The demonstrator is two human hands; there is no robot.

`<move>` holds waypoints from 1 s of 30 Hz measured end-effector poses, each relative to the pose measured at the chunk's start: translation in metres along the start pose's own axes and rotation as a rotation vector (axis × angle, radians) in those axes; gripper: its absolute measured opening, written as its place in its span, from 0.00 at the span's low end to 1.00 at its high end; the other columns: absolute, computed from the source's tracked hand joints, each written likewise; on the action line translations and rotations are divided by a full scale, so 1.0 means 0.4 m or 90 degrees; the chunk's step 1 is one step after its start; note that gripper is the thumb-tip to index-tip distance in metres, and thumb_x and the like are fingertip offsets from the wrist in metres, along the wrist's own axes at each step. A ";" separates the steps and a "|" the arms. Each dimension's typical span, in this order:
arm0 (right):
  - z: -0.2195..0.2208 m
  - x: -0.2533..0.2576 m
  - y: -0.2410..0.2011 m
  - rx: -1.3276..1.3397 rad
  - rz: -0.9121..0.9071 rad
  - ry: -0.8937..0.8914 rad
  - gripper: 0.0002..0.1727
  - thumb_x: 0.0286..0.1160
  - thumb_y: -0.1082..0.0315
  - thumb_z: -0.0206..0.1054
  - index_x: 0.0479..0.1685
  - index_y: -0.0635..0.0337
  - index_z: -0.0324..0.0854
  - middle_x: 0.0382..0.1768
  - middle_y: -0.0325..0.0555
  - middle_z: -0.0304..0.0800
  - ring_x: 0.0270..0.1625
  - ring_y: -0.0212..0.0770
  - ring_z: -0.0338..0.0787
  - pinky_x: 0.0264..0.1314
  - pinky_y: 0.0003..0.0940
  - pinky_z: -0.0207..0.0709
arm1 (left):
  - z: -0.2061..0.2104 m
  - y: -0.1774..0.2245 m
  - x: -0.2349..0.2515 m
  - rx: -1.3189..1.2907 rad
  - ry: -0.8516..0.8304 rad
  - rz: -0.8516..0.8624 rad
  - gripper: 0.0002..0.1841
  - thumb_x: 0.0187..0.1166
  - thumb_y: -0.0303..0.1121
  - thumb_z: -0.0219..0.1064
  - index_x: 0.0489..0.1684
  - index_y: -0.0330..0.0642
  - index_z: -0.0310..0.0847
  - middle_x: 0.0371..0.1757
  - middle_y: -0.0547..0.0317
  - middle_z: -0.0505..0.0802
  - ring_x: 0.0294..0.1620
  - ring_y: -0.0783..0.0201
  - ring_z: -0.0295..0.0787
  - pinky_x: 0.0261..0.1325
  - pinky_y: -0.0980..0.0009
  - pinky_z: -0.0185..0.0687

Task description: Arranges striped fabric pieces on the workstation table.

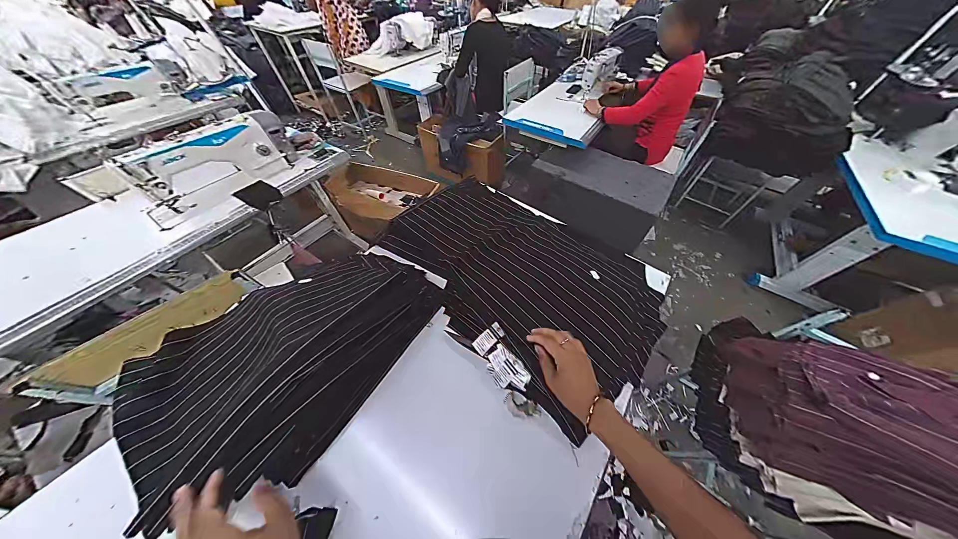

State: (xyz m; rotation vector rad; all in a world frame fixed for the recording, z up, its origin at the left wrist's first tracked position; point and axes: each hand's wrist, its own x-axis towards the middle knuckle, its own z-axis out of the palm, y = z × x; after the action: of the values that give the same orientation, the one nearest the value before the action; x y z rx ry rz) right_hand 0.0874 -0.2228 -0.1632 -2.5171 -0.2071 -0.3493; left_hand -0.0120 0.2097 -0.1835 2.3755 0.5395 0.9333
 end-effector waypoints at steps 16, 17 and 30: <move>-0.182 0.023 0.012 -0.118 0.217 -0.235 0.25 0.96 0.58 0.42 0.78 0.56 0.77 0.72 0.58 0.84 0.75 0.56 0.83 0.77 0.55 0.74 | 0.062 0.284 -0.440 -0.197 -0.310 0.112 0.20 0.77 0.26 0.59 0.63 0.23 0.83 0.73 0.30 0.84 0.76 0.30 0.78 0.80 0.34 0.63; -0.208 0.034 0.004 -0.128 0.219 -0.237 0.25 0.96 0.58 0.41 0.79 0.56 0.76 0.71 0.58 0.84 0.74 0.57 0.84 0.76 0.56 0.74 | 0.051 0.282 -0.441 -0.199 -0.303 0.107 0.20 0.78 0.26 0.59 0.64 0.23 0.83 0.73 0.31 0.84 0.76 0.31 0.78 0.80 0.35 0.65; -0.303 -0.376 -0.151 0.228 -0.263 -0.464 0.14 0.86 0.71 0.58 0.51 0.66 0.90 0.50 0.57 0.95 0.56 0.52 0.94 0.65 0.51 0.84 | 0.031 0.467 -0.356 -0.331 -0.190 0.156 0.19 0.82 0.32 0.60 0.63 0.28 0.85 0.70 0.36 0.87 0.76 0.42 0.82 0.79 0.47 0.74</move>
State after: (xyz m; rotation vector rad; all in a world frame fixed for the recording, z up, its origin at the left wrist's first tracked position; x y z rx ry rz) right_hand -0.0940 -0.2533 -0.0789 -2.1236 -0.9831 0.4349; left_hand -0.0690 -0.0162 -0.1504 2.0661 -0.1065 0.6918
